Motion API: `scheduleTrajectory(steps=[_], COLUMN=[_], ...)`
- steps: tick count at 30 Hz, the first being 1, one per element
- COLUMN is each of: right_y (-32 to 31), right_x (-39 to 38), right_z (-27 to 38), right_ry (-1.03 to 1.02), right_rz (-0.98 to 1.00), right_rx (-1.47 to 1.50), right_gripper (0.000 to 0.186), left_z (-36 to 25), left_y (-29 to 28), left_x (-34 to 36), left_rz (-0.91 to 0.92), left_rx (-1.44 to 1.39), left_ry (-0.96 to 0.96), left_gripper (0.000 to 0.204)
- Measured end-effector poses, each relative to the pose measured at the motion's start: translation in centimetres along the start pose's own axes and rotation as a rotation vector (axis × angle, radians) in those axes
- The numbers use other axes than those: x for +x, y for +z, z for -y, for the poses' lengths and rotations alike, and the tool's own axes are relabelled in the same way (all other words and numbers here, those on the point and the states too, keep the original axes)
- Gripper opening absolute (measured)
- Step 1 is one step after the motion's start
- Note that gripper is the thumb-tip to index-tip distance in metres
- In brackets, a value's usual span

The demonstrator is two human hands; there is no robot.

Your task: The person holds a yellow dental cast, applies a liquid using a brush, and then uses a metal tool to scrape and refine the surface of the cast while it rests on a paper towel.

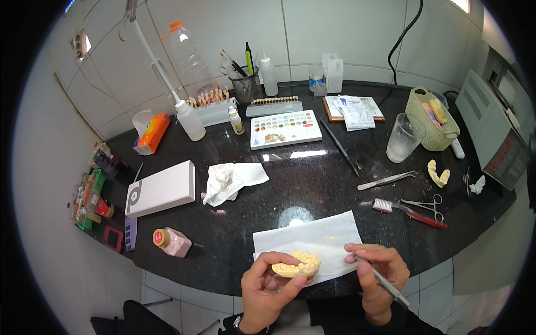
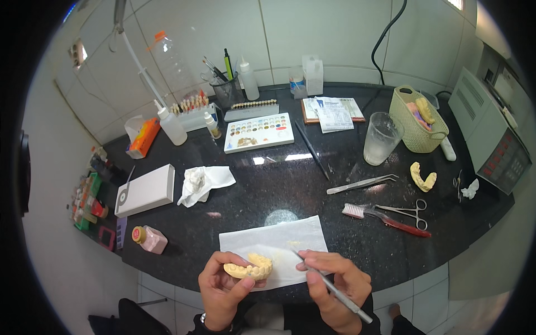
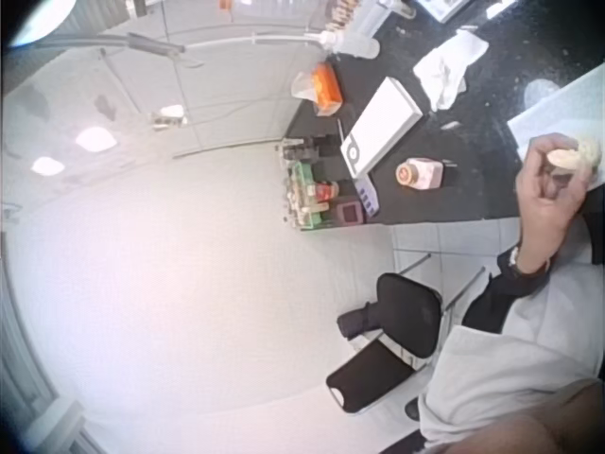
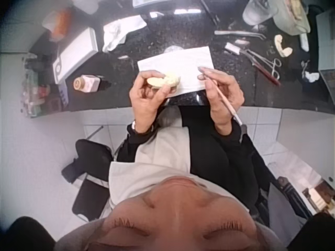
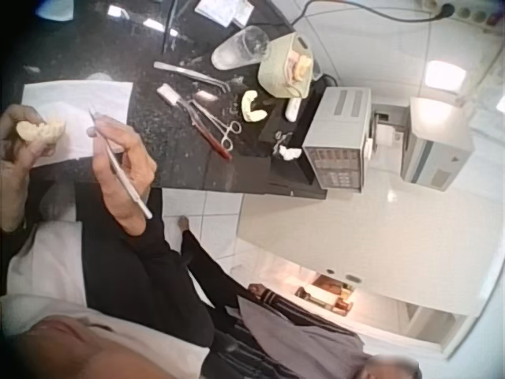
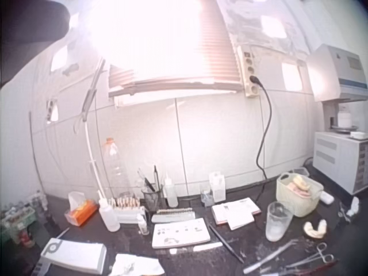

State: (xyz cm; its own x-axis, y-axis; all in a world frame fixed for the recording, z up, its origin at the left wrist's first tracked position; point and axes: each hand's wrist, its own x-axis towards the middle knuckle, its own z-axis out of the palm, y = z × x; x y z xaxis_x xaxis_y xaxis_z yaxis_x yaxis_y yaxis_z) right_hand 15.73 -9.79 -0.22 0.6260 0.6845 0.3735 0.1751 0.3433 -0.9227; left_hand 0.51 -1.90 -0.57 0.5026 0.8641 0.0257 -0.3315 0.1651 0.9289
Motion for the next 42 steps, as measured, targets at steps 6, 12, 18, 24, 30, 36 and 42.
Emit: scheduleTrajectory(steps=[6, 12, 18, 24, 30, 36, 42], right_y=[1.4, 1.5, 1.3, 1.4, 1.6, 2.3, 2.1], right_x=[-0.9, -1.0, -0.5, -0.4, -0.8, -0.9, -0.9], right_z=[0.3, -0.4, -0.2, 0.1, -0.9, -0.9, -0.8], right_ry=[-0.061, -0.095, -0.087, -0.187, -0.349, -0.393, -0.317], right_rz=[0.181, 0.179, 0.249, 0.291, 0.321, 0.262, 0.269], right_rx=[0.138, 0.089, 0.071, -0.040, -0.172, -0.234, -0.129], right_gripper=[0.014, 0.014, 0.013, 0.015, 0.029, 0.027, 0.024], left_z=[-0.3, 0.0, 0.3, 0.7, 0.0, -0.2, -0.4], left_y=[-0.2, 0.5, -0.5, -0.6, 0.4, 0.9, 0.7], left_x=[0.2, 0.0, 0.2, 0.0, 0.0, -0.1, -0.1], left_rz=[0.031, -0.049, 0.014, -0.015, -0.055, -0.099, -0.094], left_rx=[0.044, 0.087, 0.171, 0.170, 0.098, 0.154, 0.103], left_ry=[-0.016, -0.012, 0.021, 0.048, 0.043, 0.071, 0.061], left_gripper=[0.026, 0.027, 0.026, 0.026, 0.026, 0.027, 0.026])
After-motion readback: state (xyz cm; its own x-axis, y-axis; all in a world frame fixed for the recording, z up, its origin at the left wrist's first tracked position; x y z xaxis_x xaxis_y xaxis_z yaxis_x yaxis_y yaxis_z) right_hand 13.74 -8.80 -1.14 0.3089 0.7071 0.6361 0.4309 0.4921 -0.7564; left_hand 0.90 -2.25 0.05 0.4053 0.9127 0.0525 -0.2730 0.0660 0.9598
